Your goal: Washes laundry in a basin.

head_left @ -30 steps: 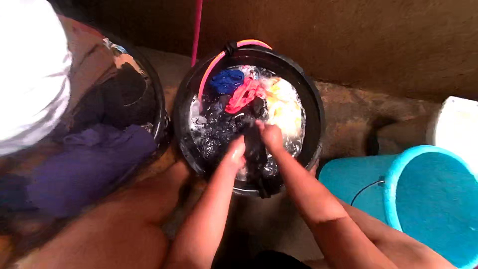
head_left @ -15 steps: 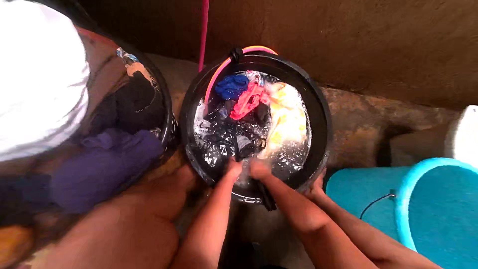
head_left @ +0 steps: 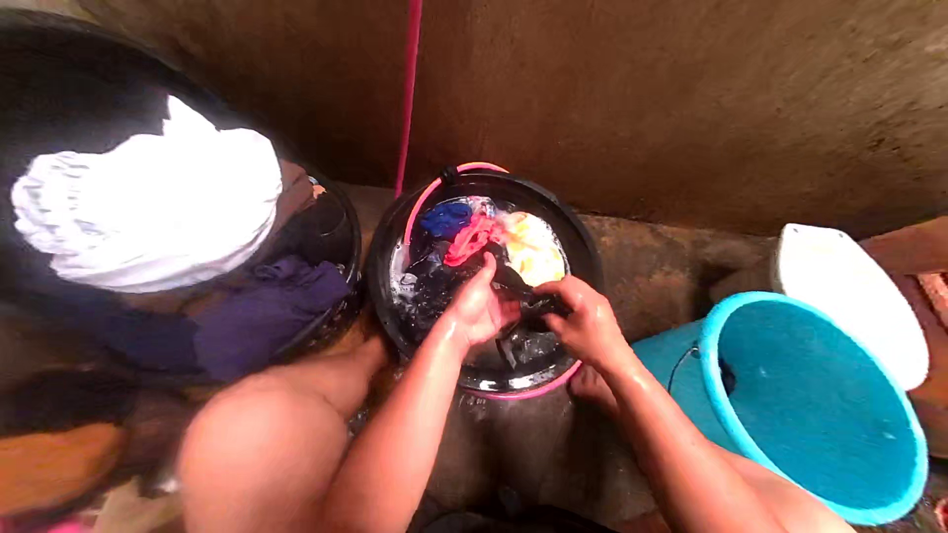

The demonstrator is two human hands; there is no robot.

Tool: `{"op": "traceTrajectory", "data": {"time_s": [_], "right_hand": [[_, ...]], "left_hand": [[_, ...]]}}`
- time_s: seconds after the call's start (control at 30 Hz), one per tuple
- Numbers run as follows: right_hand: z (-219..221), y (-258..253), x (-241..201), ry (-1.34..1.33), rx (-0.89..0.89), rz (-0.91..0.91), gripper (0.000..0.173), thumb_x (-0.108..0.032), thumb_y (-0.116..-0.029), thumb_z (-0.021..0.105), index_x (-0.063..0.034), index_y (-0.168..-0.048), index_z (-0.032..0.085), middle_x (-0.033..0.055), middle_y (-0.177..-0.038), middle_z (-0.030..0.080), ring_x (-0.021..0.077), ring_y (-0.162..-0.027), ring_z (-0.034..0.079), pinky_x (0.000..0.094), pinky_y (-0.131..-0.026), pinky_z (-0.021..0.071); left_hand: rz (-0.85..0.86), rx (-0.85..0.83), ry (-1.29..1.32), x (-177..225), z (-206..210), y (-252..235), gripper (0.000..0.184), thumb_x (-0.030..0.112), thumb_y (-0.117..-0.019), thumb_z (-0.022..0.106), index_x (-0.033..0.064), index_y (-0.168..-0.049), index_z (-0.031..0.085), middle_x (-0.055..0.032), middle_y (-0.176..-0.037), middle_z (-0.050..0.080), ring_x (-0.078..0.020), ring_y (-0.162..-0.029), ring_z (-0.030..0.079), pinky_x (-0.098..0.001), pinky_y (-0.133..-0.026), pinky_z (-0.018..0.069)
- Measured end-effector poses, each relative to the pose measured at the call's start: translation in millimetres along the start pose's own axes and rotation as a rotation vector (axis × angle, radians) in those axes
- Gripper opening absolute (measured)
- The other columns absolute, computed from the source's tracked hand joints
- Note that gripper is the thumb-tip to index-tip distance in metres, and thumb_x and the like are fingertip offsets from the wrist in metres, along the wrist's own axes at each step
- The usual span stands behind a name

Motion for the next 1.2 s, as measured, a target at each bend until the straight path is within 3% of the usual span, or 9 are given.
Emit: {"op": "traceTrajectory", "data": {"time_s": [0.07, 0.17, 0.37, 0.53, 0.7, 0.87, 1.0, 1.1, 1.2], "right_hand": [[8, 0, 4, 0.049, 0.027, 0.019, 0.02, -0.01, -0.0805, 0.081, -0.0014, -0.097, 0.074, 0.0184, -0.096, 0.065, 0.0334, -0.092, 0.065, 0.0525, -0.082, 0.056], [58, 4, 46, -0.007, -0.174, 0.328, 0.029, -0.011, -0.085, 0.079, 0.0024, -0.108, 0.067, 0.0231, -0.118, 0.062, 0.0355, -0.112, 0.061, 0.0512, -0.098, 0.0525], [176, 59, 123, -0.352, -0.281, 0.975, 0.063, 0.007, -0.0795, 0.074, 0.0017, -0.136, 0.047, 0.0262, -0.126, 0.061, 0.0365, -0.113, 0.064, 0.0531, -0.094, 0.0547], [115, 10, 45, -0.686, -0.174, 0.855, 0.056, 0.004, -0.0837, 0.076, 0.0014, -0.133, 0.05, 0.0218, -0.115, 0.065, 0.0302, -0.099, 0.067, 0.048, -0.084, 0.0585], [34, 0, -4, -1.156, 0.033, 0.671, 0.032, -0.009, -0.0994, 0.061, -0.009, -0.129, 0.05, 0.0121, -0.106, 0.068, 0.0238, -0.091, 0.069, 0.0464, -0.081, 0.06], [6, 4, 26, -1.026, 0.22, 0.795, 0.049, -0.041, -0.1032, 0.061, -0.0123, -0.141, 0.048, 0.0139, -0.12, 0.066, 0.0282, -0.104, 0.067, 0.0504, -0.084, 0.0581], [5, -8, 18, -1.14, -0.052, 0.808, 0.068, -0.071, -0.1025, 0.027, -0.0191, -0.133, 0.059, 0.0064, -0.108, 0.071, 0.0208, -0.095, 0.069, 0.0443, -0.079, 0.0593], [-11, -24, 6, -1.346, -0.071, 0.577, 0.069, -0.066, -0.1054, 0.022, -0.0161, -0.134, 0.059, 0.008, -0.112, 0.071, 0.0219, -0.101, 0.069, 0.0462, -0.084, 0.0591], [-55, -24, -36, -1.231, 0.078, 0.429, 0.053, -0.032, -0.1148, 0.023, 0.0073, -0.139, 0.049, 0.0225, -0.117, 0.067, 0.024, -0.103, 0.069, 0.0392, -0.086, 0.0594]], "left_hand": [[0.011, 0.193, -0.297, 0, -8, 6, 0.082, 0.067, -0.1055, 0.021, -0.0003, -0.139, 0.053, -0.0195, -0.115, 0.067, -0.0263, -0.1, 0.067, -0.0413, -0.09, 0.0557], [-0.026, 0.382, -0.683, -26, -52, -14, 0.083, 0.067, -0.1058, 0.021, -0.0014, -0.114, 0.067, -0.014, -0.091, 0.065, -0.0218, -0.078, 0.061, -0.0397, -0.076, 0.0528], [-0.14, 0.424, -0.567, -98, -118, -33, 0.05, 0.036, -0.1078, 0.054, 0.001, -0.144, 0.052, -0.0261, -0.139, 0.057, -0.0379, -0.126, 0.057, -0.0565, -0.103, 0.0465], [-0.158, 0.406, -0.16, -103, -114, -32, 0.069, 0.061, -0.1043, 0.045, 0.0164, -0.157, 0.039, -0.0243, -0.154, 0.043, -0.0472, -0.137, 0.045, -0.073, -0.099, 0.0424], [0.029, 0.041, 0.179, -69, -56, -22, 0.073, 0.072, -0.1019, 0.025, 0.016, -0.138, 0.056, -0.0102, -0.121, 0.07, -0.0266, -0.111, 0.068, -0.0496, -0.093, 0.0573], [0.243, -0.086, -0.372, 7, -6, 13, 0.052, 0.046, -0.1094, 0.042, 0.0048, -0.136, 0.059, -0.0125, -0.122, 0.068, -0.0212, -0.109, 0.065, -0.0432, -0.094, 0.0553], [0.349, -0.29, -0.785, 47, 55, 37, 0.035, 0.018, -0.0926, 0.069, 0.0011, -0.122, 0.062, -0.0113, -0.112, 0.067, -0.0171, -0.099, 0.065, -0.0404, -0.089, 0.056], [0.395, -0.269, -0.816, 67, 84, 42, 0.041, 0.008, -0.0862, 0.074, -0.0003, -0.124, 0.061, -0.0125, -0.128, 0.063, -0.0173, -0.114, 0.063, -0.0386, -0.099, 0.0535], [0.414, -0.156, -0.676, 74, 78, 32, 0.06, 0.018, -0.0916, 0.066, 0.0047, -0.146, 0.044, -0.0136, -0.128, 0.063, -0.0207, -0.109, 0.065, -0.0417, -0.092, 0.057]]}}
Point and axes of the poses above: each hand's wrist, its own y-axis away from the middle knuckle, its own z-axis out of the palm, x = y × z, the point moved 5 cm from there along -y, towards the middle knuckle
